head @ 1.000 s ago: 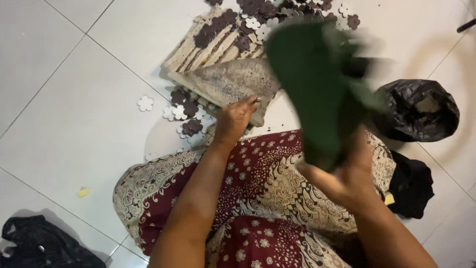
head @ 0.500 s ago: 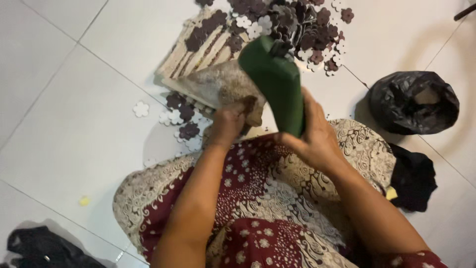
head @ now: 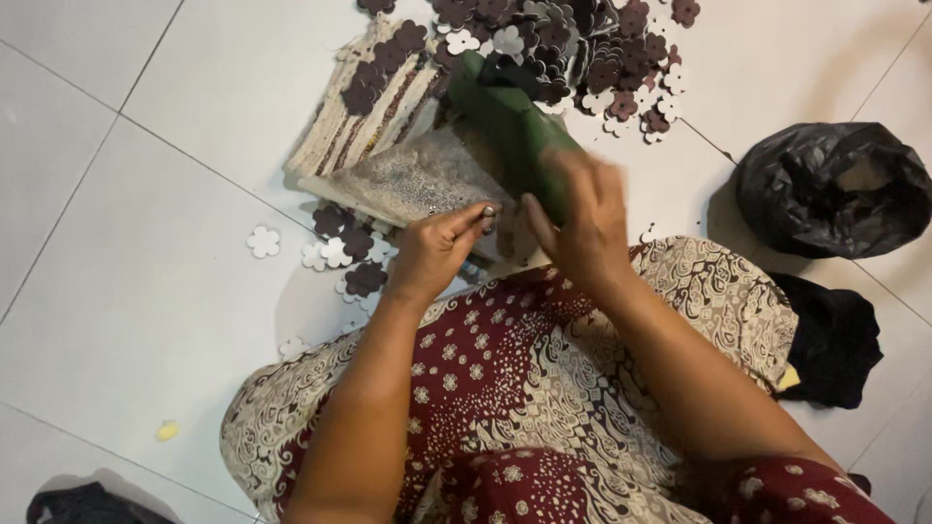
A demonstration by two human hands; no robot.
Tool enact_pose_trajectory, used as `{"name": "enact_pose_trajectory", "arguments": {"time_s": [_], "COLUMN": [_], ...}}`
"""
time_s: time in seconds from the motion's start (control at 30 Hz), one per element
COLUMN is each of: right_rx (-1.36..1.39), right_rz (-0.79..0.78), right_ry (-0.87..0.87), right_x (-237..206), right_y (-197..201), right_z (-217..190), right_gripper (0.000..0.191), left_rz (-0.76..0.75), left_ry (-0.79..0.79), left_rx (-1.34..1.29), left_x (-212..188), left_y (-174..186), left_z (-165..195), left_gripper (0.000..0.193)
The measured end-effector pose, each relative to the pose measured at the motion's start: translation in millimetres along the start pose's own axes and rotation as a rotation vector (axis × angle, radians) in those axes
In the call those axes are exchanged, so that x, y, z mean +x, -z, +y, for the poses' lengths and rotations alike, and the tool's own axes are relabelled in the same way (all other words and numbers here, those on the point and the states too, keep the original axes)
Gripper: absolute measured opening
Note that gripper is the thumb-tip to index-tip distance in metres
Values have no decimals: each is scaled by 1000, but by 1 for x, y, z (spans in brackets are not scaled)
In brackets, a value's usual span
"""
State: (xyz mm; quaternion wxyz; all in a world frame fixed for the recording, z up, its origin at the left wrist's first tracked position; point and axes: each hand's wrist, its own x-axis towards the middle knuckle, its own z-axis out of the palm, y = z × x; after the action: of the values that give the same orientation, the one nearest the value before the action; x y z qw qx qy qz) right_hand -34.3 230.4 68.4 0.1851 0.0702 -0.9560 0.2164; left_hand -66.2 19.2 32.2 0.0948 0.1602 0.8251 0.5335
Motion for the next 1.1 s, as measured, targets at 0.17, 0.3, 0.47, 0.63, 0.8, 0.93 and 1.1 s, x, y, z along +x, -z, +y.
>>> {"name": "enact_pose_trajectory", "arguments": {"time_s": [0.17,0.3,0.47,0.63,0.8,0.93,1.1], "right_rx": [456,334,363,757,1051,1036,1040], "right_rz": [-364,-414,-446,-462,-337,-287,-295], "right_ry": [-430,-354,-345,-544,-800,-777,-819], "right_x": [-3,2,9,16,12,9,12], "right_y": [-16,-16,-5,-5,-19,-25,-23], "right_z": [-19,-26,-36,-34,-30,-28,-29], "right_gripper": [32,42,65,71,47,33,26], "left_rz": [-17,-53,-59,53,74,110,186], "left_ry": [-47,-253,-113,82,70,66,70], "left_rx": [-26,27,-119,-531,-665,-667,-672], "left_x": [3,5,6,5,6,6,7], "left_y": [4,7,6,9,13,11,9], "left_z": [2,0,-1,0,0,1,-1], "left_gripper": [24,20,22,21,20,18,14]}}
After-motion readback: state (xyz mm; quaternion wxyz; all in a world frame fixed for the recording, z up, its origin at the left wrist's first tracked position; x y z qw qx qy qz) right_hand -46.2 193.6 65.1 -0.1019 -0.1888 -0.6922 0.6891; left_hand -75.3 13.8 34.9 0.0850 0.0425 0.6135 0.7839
